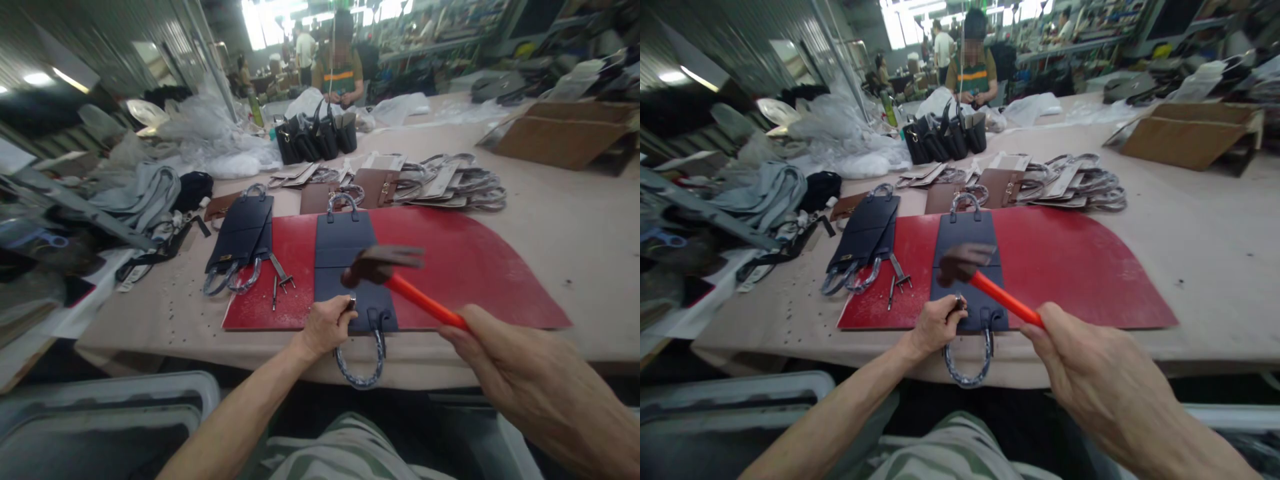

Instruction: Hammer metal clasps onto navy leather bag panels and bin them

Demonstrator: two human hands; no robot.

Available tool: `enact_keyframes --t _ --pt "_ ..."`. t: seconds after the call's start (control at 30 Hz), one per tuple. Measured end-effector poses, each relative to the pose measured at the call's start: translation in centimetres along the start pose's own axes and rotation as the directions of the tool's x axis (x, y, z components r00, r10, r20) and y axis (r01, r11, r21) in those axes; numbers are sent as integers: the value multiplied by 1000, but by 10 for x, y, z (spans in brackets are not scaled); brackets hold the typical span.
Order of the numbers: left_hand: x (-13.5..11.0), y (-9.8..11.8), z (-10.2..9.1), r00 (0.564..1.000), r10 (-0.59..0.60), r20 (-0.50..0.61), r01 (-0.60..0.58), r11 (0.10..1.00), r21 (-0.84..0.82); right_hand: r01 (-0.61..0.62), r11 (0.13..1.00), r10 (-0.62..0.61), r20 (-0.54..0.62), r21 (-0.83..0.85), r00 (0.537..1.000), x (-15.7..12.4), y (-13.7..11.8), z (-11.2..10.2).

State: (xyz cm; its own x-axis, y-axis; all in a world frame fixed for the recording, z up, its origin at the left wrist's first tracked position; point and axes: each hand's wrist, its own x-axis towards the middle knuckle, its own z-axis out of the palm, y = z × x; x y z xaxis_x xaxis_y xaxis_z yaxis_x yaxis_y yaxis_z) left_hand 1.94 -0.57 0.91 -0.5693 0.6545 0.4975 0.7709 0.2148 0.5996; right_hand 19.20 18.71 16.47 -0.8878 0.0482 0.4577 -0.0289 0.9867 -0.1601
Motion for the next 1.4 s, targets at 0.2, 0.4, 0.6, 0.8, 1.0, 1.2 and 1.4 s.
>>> enact_keyframes --t 0.2,0.4,0.6,0.8,1.0,1.2,1.4 --pt "0 0 -1 999 -39 22 39 999 -3 27 1000 -28 123 14 992 -6 3 5" --pt "3 4 -6 998 -64 30 66 995 -78 -446 870 365 334 209 869 -3 42 41" --pt "-1 -1 -8 998 -4 69 10 996 -89 -492 867 488 319 -75 812 2 64 92" --pt "-2 6 -3 948 -302 -104 258 915 -310 -292 956 291 83 1 953 -16 11 112" --pt "-1 2 -24 833 -516 -200 418 823 -384 -645 709 568 312 285 762 -54 -33 130" --pt "-6 -6 -49 821 -515 -245 505 856 -110 -765 186 599 546 616 585 -49 -33 140" --pt "8 1 -53 799 -547 -249 596 670 442 -756 59 549 611 652 570 -45 -31 136"
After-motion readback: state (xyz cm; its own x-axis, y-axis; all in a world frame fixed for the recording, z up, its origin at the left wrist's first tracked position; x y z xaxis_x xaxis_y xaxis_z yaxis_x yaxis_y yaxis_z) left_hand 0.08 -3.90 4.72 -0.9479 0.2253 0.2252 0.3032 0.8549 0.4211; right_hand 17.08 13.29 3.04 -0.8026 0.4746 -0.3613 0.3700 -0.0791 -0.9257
